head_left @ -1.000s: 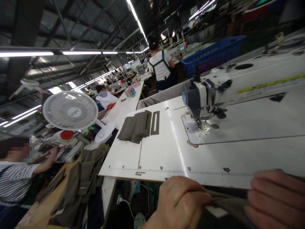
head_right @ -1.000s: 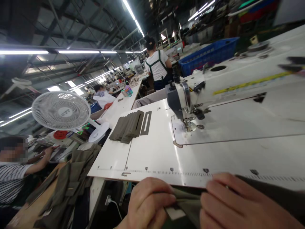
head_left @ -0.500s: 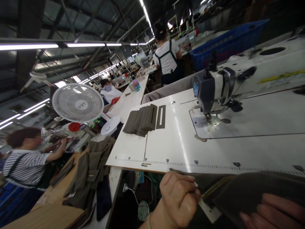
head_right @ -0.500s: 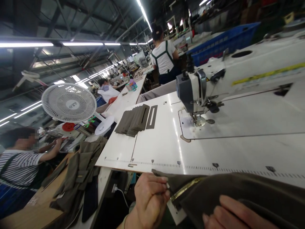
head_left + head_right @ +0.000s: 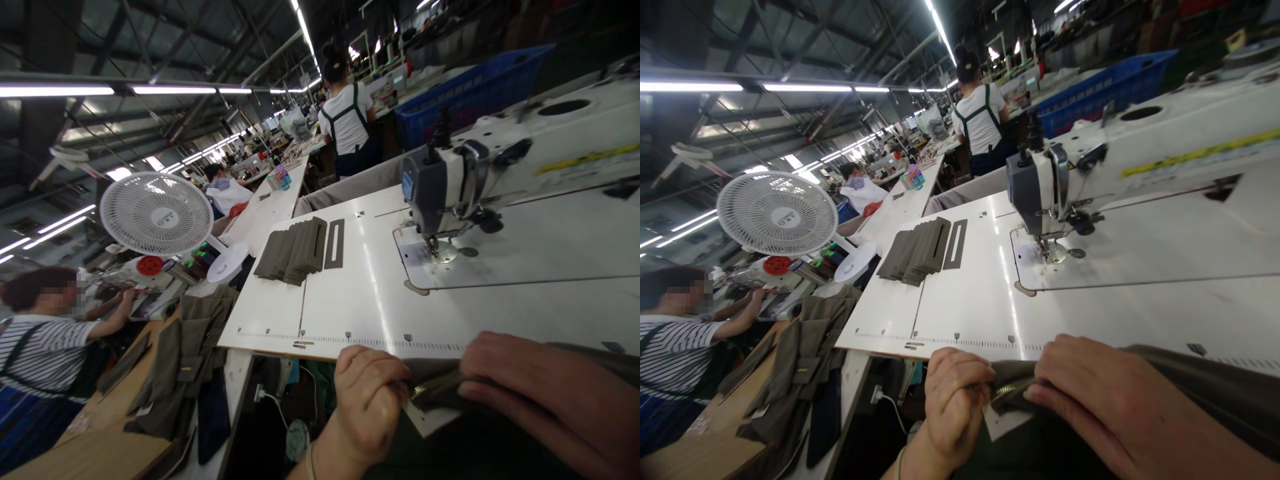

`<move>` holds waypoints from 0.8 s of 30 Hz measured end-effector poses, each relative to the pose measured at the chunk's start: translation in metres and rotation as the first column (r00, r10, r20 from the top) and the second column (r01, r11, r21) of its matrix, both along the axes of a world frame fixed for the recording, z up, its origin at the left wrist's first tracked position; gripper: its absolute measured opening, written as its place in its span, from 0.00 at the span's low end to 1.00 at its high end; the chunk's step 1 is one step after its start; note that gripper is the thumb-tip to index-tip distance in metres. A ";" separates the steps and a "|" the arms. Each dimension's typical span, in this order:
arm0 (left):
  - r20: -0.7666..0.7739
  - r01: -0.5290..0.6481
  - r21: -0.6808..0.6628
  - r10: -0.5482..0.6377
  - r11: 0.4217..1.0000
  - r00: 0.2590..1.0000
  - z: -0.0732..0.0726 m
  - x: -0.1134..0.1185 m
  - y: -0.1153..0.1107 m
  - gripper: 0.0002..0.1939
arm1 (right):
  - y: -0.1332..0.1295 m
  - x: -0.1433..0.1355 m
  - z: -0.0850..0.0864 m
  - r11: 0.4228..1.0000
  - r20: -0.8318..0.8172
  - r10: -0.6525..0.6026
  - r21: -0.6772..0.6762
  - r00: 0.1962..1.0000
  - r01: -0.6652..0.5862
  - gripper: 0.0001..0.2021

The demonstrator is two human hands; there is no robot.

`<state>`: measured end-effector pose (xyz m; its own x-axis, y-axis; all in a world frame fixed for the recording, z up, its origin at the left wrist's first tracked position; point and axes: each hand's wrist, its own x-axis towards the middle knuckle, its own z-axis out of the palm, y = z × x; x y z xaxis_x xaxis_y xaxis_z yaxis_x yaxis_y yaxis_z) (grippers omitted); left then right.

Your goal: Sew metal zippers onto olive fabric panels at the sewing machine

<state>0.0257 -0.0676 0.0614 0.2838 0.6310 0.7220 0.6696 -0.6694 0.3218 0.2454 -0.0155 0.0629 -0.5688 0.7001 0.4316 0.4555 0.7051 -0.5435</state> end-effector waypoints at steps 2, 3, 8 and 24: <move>0.005 0.007 -0.012 -0.007 1.000 1.000 0.000 0.001 0.000 0.10 | 0.007 -0.006 0.005 0.991 0.013 0.090 -0.104 0.996 -0.088 0.16; -0.002 0.022 -0.013 -0.022 1.000 1.000 0.000 0.001 0.000 0.10 | 0.010 -0.008 0.008 0.976 0.025 0.135 -0.176 0.990 -0.129 0.18; -0.068 0.110 -0.110 -0.118 0.988 0.991 0.000 -0.002 -0.003 0.12 | 0.025 -0.017 0.024 0.871 0.089 0.291 -0.436 0.953 -0.225 0.21; -0.175 0.179 -0.046 -0.184 0.983 0.967 0.001 -0.013 -0.009 0.13 | 0.023 -0.022 0.027 0.838 0.143 0.332 -0.498 0.933 -0.222 0.16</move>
